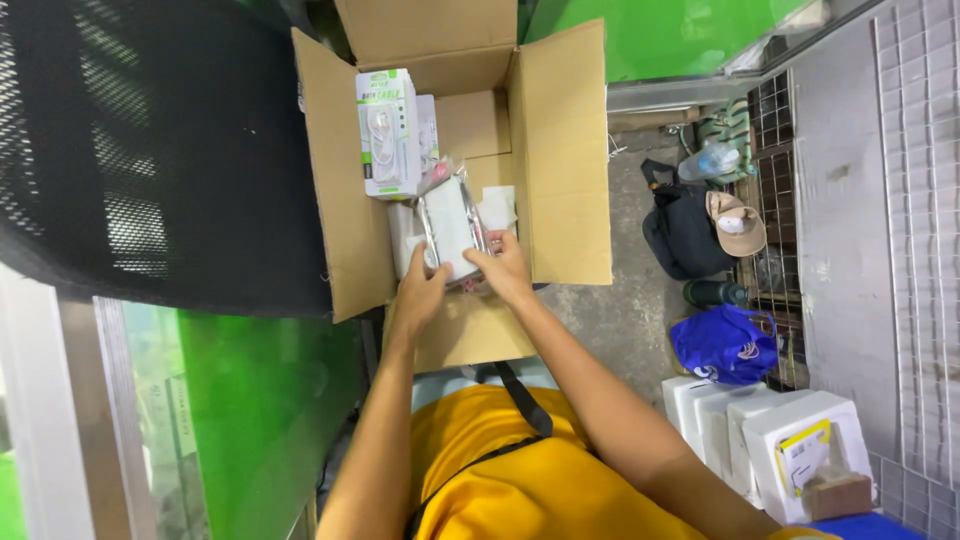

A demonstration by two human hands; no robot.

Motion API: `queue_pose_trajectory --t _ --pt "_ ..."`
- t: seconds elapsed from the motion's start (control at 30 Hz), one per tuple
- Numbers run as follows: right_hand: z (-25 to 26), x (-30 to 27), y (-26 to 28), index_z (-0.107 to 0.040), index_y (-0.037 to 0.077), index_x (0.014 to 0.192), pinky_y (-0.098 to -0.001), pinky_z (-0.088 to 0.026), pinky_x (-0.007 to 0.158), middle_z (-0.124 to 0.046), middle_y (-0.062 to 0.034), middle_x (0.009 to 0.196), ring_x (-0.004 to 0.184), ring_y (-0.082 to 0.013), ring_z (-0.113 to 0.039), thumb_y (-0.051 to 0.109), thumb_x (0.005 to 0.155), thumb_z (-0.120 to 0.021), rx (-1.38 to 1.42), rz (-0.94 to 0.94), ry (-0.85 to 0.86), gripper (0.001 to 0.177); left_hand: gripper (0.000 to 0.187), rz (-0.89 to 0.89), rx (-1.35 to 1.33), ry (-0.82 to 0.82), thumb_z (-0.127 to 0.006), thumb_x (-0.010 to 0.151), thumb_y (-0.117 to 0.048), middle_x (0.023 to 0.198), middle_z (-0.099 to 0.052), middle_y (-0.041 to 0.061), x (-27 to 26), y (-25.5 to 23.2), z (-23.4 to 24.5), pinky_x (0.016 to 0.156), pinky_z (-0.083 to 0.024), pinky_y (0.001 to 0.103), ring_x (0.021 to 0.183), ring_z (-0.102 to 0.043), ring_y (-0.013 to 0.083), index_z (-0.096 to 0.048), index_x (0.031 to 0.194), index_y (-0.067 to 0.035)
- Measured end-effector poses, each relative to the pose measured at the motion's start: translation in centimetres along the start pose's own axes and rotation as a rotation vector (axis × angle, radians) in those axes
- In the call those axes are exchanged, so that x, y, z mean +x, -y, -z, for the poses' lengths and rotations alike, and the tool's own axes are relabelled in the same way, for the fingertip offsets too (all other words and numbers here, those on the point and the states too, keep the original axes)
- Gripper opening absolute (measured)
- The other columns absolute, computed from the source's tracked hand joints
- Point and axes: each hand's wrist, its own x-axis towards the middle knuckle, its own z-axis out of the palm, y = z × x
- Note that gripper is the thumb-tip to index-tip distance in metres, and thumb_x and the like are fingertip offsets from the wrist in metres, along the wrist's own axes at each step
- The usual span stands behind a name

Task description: Unpacking and checking mobile phone accessories and smartphones from a large delivery box.

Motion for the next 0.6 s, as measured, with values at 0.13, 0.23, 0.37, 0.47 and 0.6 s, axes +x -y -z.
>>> queue_pose_trajectory --t 0.13,0.23,0.37,0.47,0.6 --pt "-1.3 -2.9 3.5 -0.064 0.001 0.112 -0.0306 -0.056 0.07 -0.067 -0.0076 0.092 0.08 -0.017 -0.066 0.032 0.069 -0.083 -0.085 0.003 0.083 0.056 0.069 0.022 0.153 0.053 -0.056 0.093 -0.044 0.123 -0.068 0.028 -0.2 3.4 1.5 0.102 -0.046 0.045 0.118 -0.064 0.0428 -0.045 0.152 -0.01" --pt "-2.6 -4.3 6.2 -0.065 0.001 0.112 -0.0321 -0.057 0.069 -0.072 -0.0102 0.091 0.077 -0.0174 -0.07 0.034 0.069 -0.081 -0.105 -0.048 0.15 0.057 0.066 -0.021 0.118 0.007 -0.053 0.098 -0.048 0.134 -0.058 0.032 1.9 7.1 1.6 0.108 -0.042 0.045 0.128 -0.055 0.0448 -0.045 0.15 -0.006" --pt "-5.2 -5.1 6.5 -0.067 -0.002 0.106 -0.0353 -0.058 0.07 -0.074 -0.0144 0.091 0.075 -0.0217 -0.072 0.038 0.069 -0.082 -0.193 0.008 0.16 0.056 0.057 0.034 0.074 -0.012 -0.044 0.098 -0.042 0.136 -0.059 0.027 3.1 8.3 2.3 0.107 -0.041 0.046 0.128 -0.055 0.0426 -0.054 0.144 -0.009" --pt "-6.7 -6.5 5.6 -0.068 -0.002 0.104 -0.0378 -0.057 0.074 -0.073 -0.0179 0.089 0.077 -0.0275 -0.071 0.04 0.069 -0.083 -0.323 0.148 0.119 0.057 0.052 0.068 0.105 -0.02 -0.042 0.097 -0.039 0.13 -0.063 0.025 2.6 8.2 3.0 0.104 -0.043 0.048 0.123 -0.058 0.0428 -0.06 0.136 -0.009" --pt "-7.9 -5.5 3.9 -0.068 -0.002 0.107 -0.0414 -0.055 0.074 -0.07 -0.0209 0.088 0.079 -0.0337 -0.068 0.042 0.066 -0.086 -0.431 0.304 0.077 0.062 0.044 0.074 0.239 -0.024 -0.045 0.097 -0.032 0.119 -0.069 0.028 6.6 13.9 1.9 0.101 -0.048 0.049 0.115 -0.065 0.0427 -0.072 0.114 -0.001"
